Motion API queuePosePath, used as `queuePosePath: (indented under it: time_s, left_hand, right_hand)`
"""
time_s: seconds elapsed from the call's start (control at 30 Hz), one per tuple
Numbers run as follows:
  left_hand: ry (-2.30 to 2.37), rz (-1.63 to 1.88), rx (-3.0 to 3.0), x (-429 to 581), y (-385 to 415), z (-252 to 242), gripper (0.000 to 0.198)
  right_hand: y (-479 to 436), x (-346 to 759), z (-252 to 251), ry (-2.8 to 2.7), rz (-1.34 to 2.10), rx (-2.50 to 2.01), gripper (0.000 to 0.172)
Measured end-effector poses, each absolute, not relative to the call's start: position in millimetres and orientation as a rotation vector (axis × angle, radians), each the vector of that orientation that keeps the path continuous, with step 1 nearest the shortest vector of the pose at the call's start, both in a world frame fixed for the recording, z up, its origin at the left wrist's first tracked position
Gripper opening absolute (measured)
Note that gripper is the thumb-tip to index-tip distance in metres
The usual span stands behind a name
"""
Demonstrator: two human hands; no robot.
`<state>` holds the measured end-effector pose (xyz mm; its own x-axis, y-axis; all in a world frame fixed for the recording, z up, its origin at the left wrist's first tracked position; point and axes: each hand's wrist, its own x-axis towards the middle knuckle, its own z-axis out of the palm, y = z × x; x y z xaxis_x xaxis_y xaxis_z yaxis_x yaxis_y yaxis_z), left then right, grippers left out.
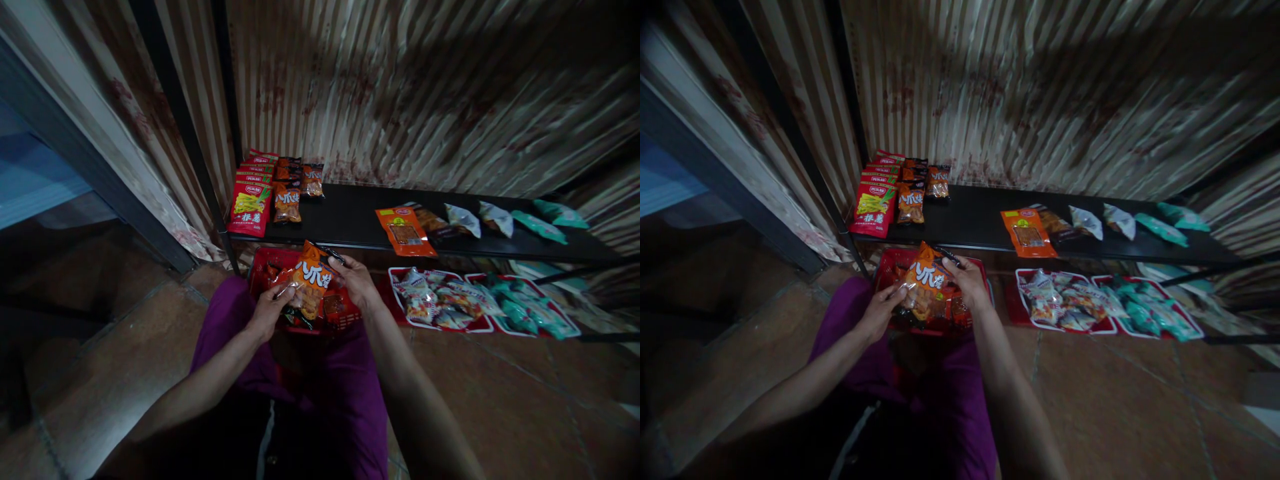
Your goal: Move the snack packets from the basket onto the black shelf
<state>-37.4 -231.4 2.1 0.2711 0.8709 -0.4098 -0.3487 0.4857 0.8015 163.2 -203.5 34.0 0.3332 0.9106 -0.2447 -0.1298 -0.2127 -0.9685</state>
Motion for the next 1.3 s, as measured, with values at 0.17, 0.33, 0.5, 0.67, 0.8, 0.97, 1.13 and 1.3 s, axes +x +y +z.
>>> queuePosePath:
  time_s: [0.17, 0.33, 0.5, 0.67, 0.8, 0.97, 1.13, 1.3]
  left_hand:
    - [0.934, 0.88, 0.524, -35.0, -238.6, -2.9, 0.051]
    - [0.917, 0.937, 0.398, -35.7, -231.4, -0.1, 0.049]
    - [0.911, 1.058, 0.289, -34.4, -219.0, -0.5, 0.043]
    - [0.887, 1.125, 0.245, -28.2, -216.0, -0.3, 0.037]
    - [0.84, 1.069, 0.259, -27.8, -214.2, 4.0, 0.035]
    - [0.788, 1.034, 0.317, -30.5, -208.8, 10.2, 0.032]
    - [0.799, 1.091, 0.309, -27.0, -207.3, 11.2, 0.033]
    - [0.819, 1.074, 0.303, -23.5, -207.0, 9.1, 0.034]
  right_hand:
    - [-192.3, 160.5, 31.7, -0.77, 1.058, -1.484, 0.036]
    - [-200.3, 146.5, 39.9, -0.62, 1.136, -1.438, 0.042]
    - [-235.3, 120.8, 33.3, -0.67, 1.255, -1.489, 0.048]
    - [-250.4, 101.0, 20.4, -0.567, 1.223, -1.394, 0.049]
    - [-248.0, 99.9, 14.3, -0.403, 1.201, -1.293, 0.047]
    - [-248.7, 104.0, 13.6, -0.368, 1.191, -1.195, 0.044]
    - [-254.9, 97.6, 12.2, -0.327, 1.272, -1.162, 0.042]
    - [-257.0, 92.9, 10.8, -0.292, 1.276, -1.146, 0.039]
